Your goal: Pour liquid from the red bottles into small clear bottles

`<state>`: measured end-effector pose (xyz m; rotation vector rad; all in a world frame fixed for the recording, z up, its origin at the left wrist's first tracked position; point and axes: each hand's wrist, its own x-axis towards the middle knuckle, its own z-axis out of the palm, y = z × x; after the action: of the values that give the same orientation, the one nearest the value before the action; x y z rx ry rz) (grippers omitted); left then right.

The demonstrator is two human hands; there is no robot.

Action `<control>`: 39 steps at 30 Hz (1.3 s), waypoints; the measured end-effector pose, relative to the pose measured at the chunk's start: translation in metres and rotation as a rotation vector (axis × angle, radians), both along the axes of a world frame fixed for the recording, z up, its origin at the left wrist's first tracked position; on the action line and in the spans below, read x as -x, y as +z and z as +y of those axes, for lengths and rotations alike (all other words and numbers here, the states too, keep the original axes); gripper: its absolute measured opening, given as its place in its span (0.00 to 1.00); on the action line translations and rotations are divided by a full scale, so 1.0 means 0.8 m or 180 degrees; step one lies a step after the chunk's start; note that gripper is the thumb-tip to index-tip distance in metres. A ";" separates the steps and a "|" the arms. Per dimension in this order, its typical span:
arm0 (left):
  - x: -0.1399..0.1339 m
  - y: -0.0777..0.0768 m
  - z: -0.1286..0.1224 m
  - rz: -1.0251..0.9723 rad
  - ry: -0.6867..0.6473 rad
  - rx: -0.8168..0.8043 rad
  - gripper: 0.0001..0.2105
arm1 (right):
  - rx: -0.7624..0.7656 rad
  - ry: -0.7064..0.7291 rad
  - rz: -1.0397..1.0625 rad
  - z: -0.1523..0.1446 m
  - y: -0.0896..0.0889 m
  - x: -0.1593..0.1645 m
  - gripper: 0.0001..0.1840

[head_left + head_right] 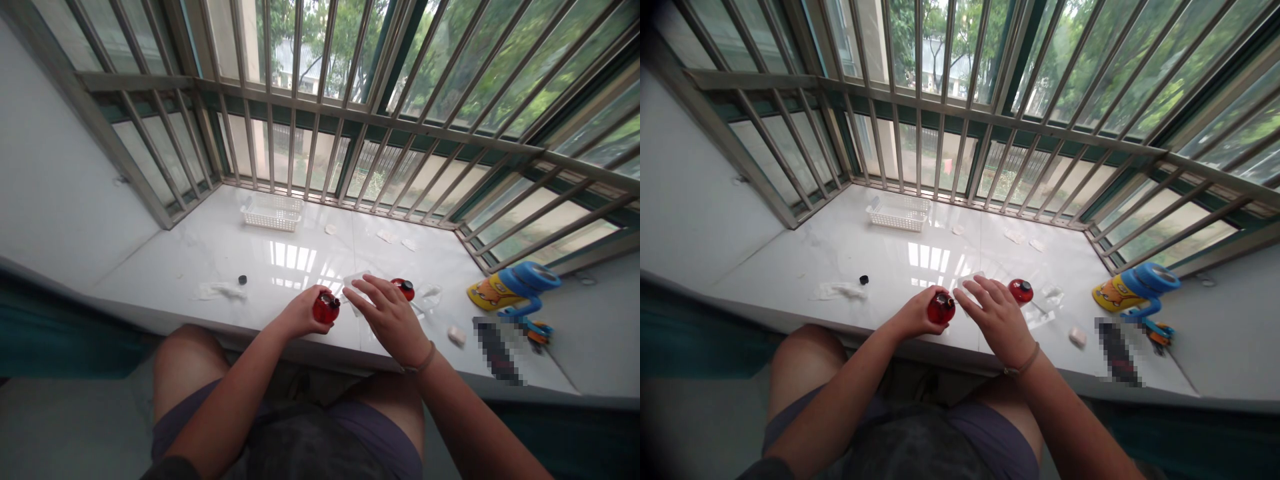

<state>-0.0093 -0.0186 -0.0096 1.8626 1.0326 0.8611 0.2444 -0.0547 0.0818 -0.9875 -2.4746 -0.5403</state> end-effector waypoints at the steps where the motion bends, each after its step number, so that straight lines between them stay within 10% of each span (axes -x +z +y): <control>1: 0.000 0.000 0.000 -0.0002 -0.0003 -0.0005 0.36 | -0.0007 0.0001 -0.0011 0.000 0.001 0.000 0.26; 39: 0.006 0.001 -0.002 -0.0183 0.0005 0.0038 0.35 | -0.0106 0.0236 -0.0430 0.007 0.024 0.013 0.32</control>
<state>-0.0143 -0.0198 -0.0087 1.8168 1.0018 0.9025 0.2341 -0.0491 0.1006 -0.8687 -2.6002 -0.6412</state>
